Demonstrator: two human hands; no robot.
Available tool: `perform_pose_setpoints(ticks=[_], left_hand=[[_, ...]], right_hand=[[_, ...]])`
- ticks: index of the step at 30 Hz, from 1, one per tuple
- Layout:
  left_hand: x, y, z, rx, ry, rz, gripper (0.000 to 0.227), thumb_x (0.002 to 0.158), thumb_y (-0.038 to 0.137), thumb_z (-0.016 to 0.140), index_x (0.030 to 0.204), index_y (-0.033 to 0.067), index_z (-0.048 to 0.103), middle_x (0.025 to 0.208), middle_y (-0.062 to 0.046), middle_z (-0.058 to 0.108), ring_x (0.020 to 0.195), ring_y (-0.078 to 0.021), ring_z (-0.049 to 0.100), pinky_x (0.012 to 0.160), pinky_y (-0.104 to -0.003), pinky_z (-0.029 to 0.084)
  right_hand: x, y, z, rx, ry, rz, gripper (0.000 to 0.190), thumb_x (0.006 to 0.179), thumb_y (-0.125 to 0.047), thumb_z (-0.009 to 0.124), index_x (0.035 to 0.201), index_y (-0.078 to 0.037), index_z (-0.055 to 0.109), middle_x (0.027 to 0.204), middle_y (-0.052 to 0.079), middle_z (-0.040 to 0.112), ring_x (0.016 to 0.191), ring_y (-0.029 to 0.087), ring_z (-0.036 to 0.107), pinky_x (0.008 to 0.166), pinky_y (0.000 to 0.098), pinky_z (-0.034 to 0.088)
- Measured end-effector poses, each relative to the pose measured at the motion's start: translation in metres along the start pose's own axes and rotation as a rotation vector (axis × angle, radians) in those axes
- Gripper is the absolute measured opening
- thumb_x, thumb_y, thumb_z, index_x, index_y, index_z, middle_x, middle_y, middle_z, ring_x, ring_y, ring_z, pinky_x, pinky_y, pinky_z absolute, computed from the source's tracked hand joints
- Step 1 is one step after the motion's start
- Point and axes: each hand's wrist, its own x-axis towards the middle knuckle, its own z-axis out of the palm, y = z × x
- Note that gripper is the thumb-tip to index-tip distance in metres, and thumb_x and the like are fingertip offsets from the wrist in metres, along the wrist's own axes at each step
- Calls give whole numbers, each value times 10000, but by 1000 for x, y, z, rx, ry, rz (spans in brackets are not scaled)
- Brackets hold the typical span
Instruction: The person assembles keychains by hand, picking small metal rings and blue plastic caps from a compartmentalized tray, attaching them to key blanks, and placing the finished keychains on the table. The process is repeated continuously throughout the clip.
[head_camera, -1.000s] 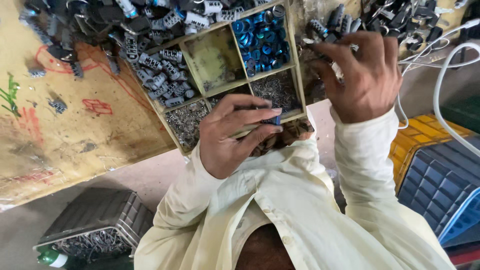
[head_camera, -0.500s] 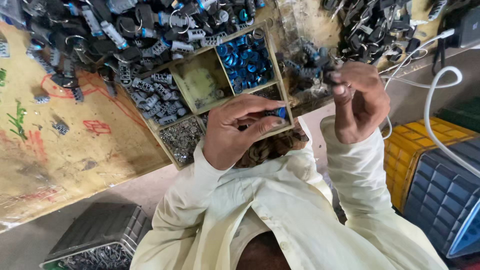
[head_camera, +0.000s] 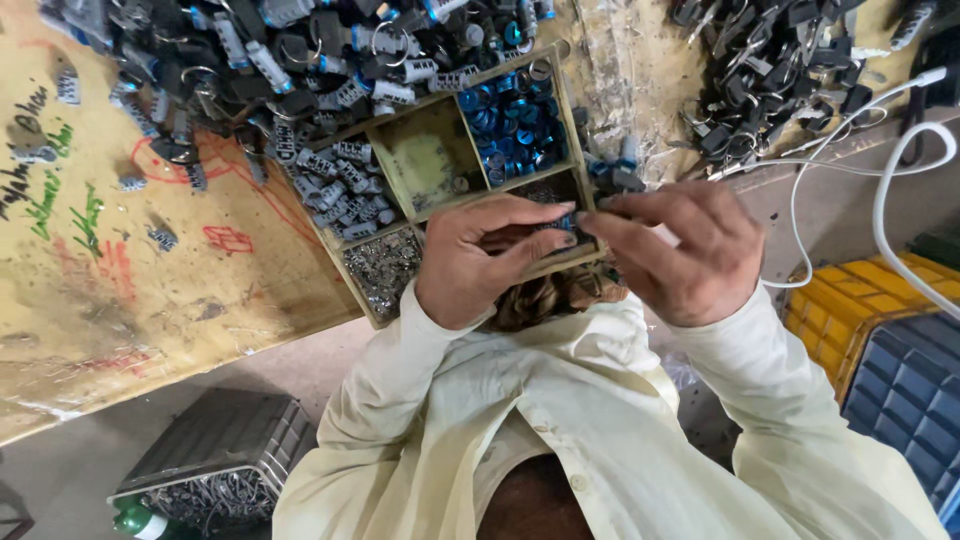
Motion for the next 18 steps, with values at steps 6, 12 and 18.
perform_pose_setpoints(ticks=[6,12,18], left_hand=[[-6,-7,-1,-444,-250,-165,241,966,79,765,1176,-32,724,1094,-110,774,980,-146,737,897,-270,605],[-7,-22,51,-962,-205,-278,213,979,39,741,1171,-39,691,1031,-117,747,918,-173,740,851,-315,629],[-34,-7,23,-762,-76,-143,195,993,99,744,1136,-17,679,1039,-90,751,807,-122,691,717,-282,592]], right_hand=[[-9,5,4,504,68,102,267,894,-213,885,1071,-151,694,1019,4,728,884,201,666,828,337,568],[-9,-27,45,874,611,240,209,964,-252,723,1118,-157,619,1047,42,749,1051,194,594,1016,363,531],[-2,-32,24,1057,118,223,393,932,-147,761,1245,-71,536,1318,145,611,1223,307,616,1026,408,539]])
